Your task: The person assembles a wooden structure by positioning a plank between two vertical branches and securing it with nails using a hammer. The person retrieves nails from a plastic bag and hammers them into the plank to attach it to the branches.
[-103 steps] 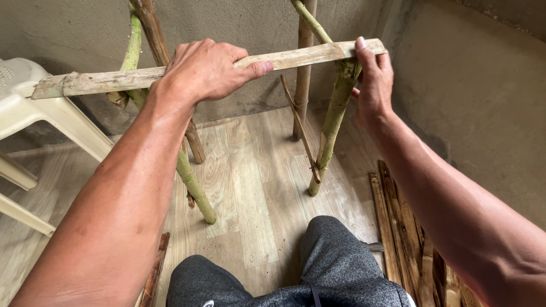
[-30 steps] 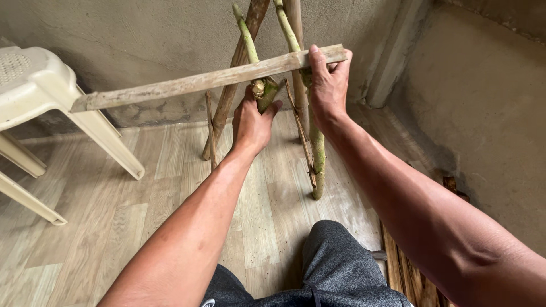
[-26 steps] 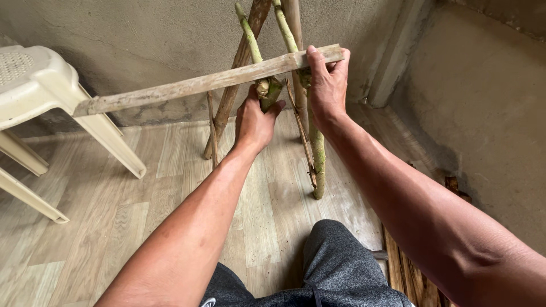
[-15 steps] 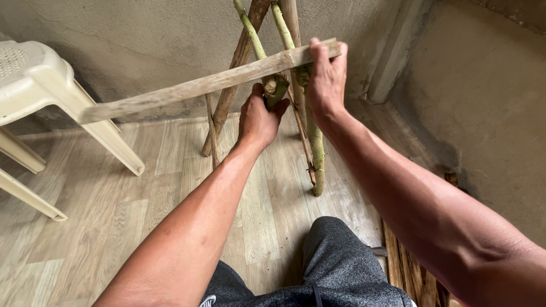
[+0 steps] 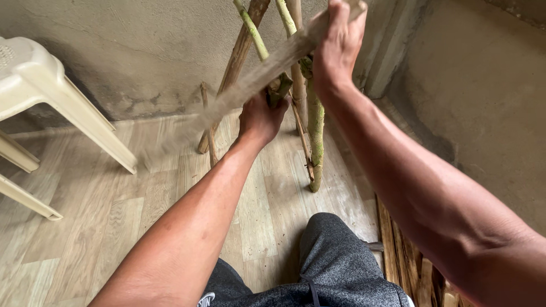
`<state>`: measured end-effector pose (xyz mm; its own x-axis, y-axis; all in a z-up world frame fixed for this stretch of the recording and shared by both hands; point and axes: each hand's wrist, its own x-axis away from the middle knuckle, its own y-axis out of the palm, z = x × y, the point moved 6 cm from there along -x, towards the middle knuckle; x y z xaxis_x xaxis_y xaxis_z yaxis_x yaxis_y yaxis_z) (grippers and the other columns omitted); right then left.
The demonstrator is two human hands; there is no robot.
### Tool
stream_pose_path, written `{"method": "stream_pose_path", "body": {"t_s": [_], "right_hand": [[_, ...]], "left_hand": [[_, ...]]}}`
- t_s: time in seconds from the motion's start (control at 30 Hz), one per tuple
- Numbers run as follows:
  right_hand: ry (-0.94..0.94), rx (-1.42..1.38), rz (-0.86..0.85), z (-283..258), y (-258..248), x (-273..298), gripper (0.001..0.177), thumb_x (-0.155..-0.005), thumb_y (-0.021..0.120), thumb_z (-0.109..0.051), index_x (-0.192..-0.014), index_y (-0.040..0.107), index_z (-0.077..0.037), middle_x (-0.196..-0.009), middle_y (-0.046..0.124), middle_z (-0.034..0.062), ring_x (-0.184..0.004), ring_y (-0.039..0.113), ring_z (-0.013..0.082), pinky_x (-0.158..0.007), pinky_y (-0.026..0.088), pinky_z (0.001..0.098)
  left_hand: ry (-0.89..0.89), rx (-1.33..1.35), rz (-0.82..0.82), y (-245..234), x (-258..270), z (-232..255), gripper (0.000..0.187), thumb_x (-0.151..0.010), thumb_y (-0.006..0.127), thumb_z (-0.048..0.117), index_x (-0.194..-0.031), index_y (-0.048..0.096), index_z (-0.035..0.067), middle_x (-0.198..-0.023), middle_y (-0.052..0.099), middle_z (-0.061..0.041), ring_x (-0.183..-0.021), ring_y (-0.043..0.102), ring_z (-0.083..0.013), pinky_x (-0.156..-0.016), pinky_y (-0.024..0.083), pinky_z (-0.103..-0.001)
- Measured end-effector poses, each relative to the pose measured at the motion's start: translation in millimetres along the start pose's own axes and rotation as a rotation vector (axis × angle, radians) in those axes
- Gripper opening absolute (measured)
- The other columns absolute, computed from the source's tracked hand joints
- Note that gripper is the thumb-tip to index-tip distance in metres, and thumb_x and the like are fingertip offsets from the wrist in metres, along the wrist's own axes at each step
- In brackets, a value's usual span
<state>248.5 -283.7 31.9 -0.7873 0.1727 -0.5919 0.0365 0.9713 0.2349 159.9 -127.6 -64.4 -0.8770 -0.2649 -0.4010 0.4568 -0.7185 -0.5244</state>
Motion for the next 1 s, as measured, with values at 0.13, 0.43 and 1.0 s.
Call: {"method": "stream_pose_path", "body": {"t_s": [0.13,0.43,1.0], "right_hand": [[0.117,-0.300,-0.031,3,-5,-9,0.041,-0.099,0.049,-0.042,-0.119,0.043,-0.007,-0.091,0.057,0.0152,-0.081,0.070,0.0263,-0.070,0.067,0.0469],[0.305,-0.527,0.173,17,-28,-13,0.046,-0.094,0.059,-0.043,-0.122,0.047,-0.009,-0.093,0.058,0.0121,-0.075,0.071,0.0262,-0.070,0.068,0.0459],[0.489,-0.688,0.339,23,-53,-2,0.037,-0.087,0.063,-0.039,-0.098,0.051,-0.006,-0.079,0.064,0.0132,-0.064,0.070,0.0316,-0.061,0.061,0.0493]], "left_hand": [[-0.043,-0.010,-0.072,14,-2,-7,0.039,-0.097,0.066,0.035,-0.125,0.065,0.008,-0.119,0.075,-0.011,-0.107,0.073,-0.0239,-0.097,0.055,-0.039],[-0.153,0.086,-0.076,3,9,1,0.059,-0.090,0.072,0.025,-0.136,0.044,0.002,-0.129,0.065,-0.015,-0.112,0.067,-0.0286,-0.095,0.055,-0.049],[-0.265,0.102,-0.161,26,-5,-5,0.054,-0.085,0.070,0.024,-0.132,0.053,0.003,-0.117,0.066,-0.015,-0.099,0.069,-0.0293,-0.090,0.057,-0.046]]}}
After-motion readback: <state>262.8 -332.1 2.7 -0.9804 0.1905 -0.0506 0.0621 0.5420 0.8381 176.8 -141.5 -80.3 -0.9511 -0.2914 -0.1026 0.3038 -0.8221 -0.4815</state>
